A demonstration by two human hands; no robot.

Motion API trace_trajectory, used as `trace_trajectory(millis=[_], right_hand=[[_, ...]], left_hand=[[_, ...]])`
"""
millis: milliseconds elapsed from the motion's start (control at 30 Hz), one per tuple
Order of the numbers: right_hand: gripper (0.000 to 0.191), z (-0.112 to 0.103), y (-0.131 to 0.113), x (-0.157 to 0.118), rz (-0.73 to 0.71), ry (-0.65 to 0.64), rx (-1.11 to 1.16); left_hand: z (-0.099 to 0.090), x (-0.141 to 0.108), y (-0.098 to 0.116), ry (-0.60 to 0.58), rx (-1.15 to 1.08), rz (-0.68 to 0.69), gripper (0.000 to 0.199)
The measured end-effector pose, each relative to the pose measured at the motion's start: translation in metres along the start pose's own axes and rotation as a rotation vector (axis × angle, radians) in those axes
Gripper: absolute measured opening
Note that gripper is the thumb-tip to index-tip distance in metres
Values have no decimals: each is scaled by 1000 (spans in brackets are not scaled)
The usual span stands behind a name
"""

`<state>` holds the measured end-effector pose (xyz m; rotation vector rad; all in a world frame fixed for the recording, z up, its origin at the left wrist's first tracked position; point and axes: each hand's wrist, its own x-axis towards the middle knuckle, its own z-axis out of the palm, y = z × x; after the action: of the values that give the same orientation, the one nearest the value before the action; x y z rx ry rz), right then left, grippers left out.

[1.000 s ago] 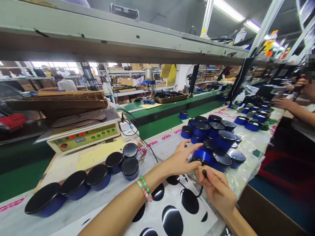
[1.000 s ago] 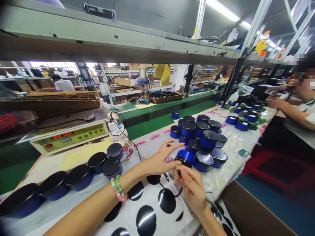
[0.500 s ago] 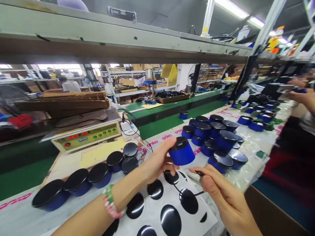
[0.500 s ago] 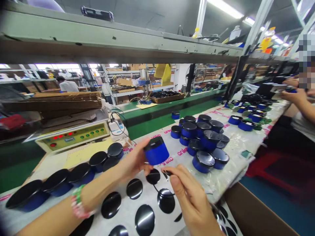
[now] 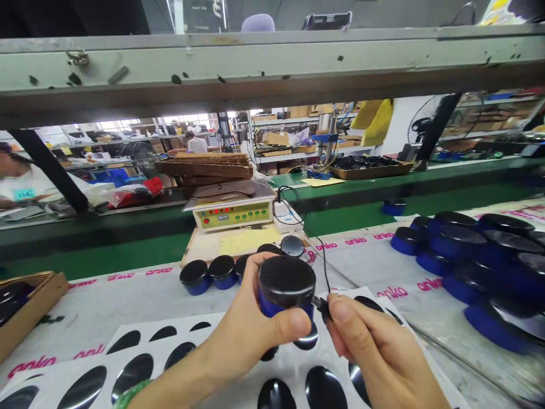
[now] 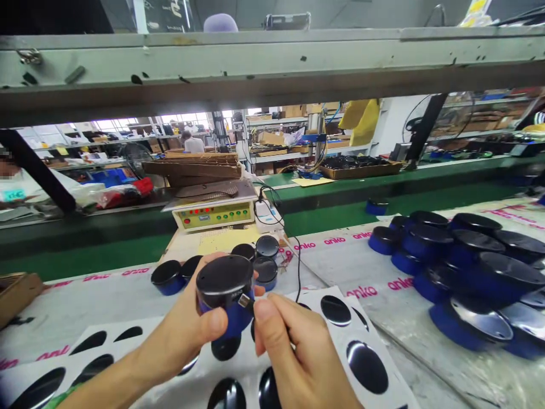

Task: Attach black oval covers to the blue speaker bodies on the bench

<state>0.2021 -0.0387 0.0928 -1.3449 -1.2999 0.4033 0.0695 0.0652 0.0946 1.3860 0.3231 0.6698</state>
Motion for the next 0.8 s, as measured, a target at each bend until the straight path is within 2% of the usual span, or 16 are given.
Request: trace_trajectory(millis=[133,267,367,567,700,800], right_hand=[[53,7,0,-5,257,-20,130],[54,3,-2,-7,382,-84,154],[55,-3,-2,-6,367,-151,108],[52,-18,9,-1,274,-417,48],[52,-20,14,0,251,-420,53],[52,-18,13,-1,262,-415,79]], left_hand=[[-4,-9,0,4,113,52,68],[-6,-17,-5,47,206,114,69],[-8,-21,-11,100,250,155,72],[-16,-28,-12,24,409,98,75],[-16,-28,-10,0,433,141,70],[-17,-25,-14,-12,532,190,69]])
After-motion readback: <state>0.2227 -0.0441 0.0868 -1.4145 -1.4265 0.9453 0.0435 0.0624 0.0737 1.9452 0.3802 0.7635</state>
